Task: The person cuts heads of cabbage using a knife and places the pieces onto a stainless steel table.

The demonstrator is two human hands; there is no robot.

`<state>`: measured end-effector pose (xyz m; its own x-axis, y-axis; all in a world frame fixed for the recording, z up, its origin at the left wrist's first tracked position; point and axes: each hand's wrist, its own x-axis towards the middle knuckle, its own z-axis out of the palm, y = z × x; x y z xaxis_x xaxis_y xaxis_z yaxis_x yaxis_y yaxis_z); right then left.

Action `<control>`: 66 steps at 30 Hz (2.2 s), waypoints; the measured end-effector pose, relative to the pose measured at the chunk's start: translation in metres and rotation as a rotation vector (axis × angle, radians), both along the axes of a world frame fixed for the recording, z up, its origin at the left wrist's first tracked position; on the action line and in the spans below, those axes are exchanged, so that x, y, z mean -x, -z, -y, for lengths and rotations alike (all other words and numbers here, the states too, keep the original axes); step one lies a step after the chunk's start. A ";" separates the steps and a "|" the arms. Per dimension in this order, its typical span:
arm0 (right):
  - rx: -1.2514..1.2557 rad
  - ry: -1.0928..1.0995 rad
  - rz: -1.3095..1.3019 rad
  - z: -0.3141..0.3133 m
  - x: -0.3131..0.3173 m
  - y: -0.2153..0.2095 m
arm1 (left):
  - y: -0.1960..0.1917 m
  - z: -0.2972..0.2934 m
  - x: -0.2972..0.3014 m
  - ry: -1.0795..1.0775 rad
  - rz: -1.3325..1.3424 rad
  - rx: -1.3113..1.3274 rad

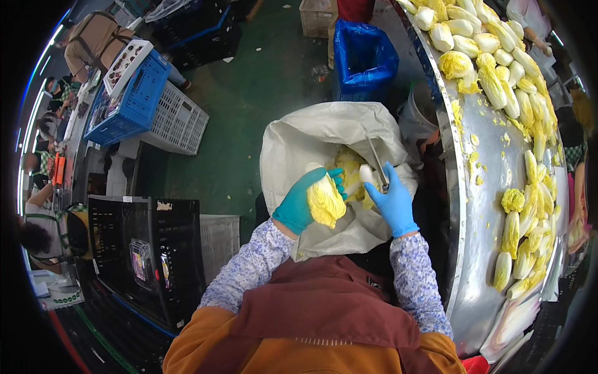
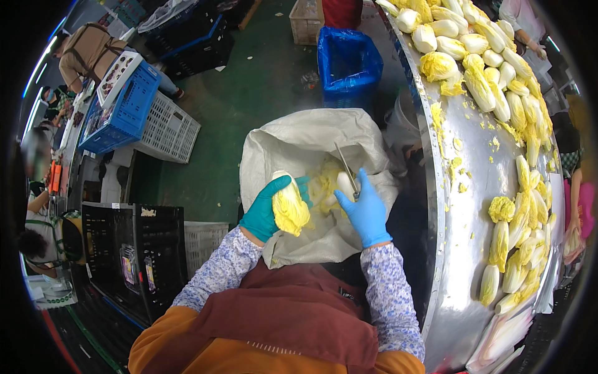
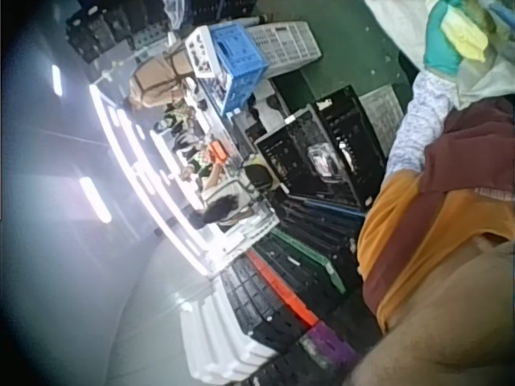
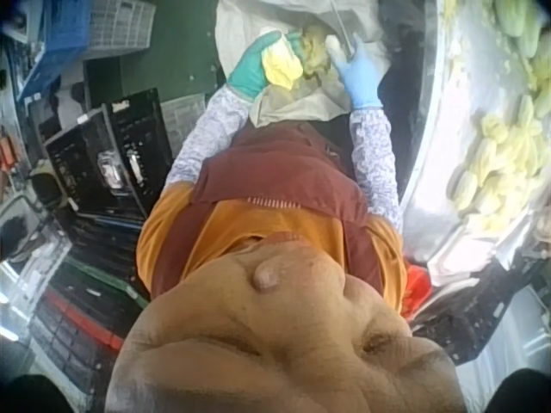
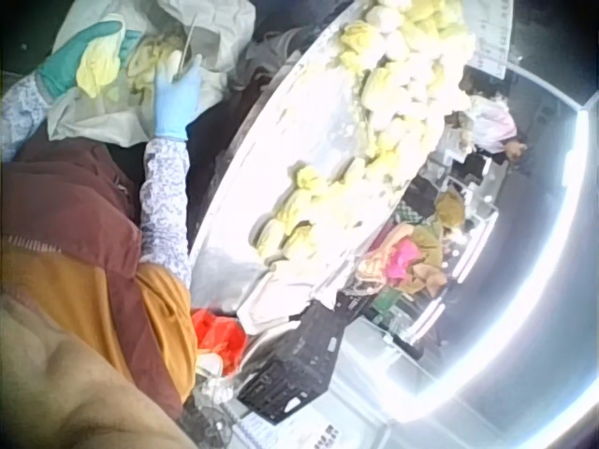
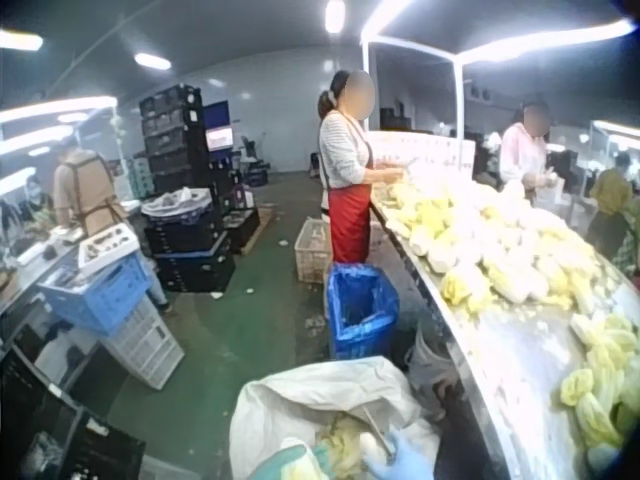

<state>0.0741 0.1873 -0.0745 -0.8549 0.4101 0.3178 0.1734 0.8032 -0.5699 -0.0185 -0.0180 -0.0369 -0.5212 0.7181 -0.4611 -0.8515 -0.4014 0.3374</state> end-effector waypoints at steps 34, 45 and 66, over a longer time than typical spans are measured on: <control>0.972 0.524 -1.055 -0.258 -0.202 -0.192 | 0.056 -0.022 -0.017 0.187 0.216 0.018; -0.303 0.274 -0.104 -0.239 0.006 -0.136 | 0.067 -0.023 -0.011 0.207 0.237 0.045; 0.430 0.445 0.294 -0.358 0.229 -0.123 | 0.111 -0.004 -0.024 0.156 0.246 0.094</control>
<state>-0.1549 0.5453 0.0482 -0.6017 0.7801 -0.1712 0.6308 0.3327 -0.7010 0.0058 -0.0137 -0.1477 -0.2725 0.7287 -0.6283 -0.9611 -0.2364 0.1426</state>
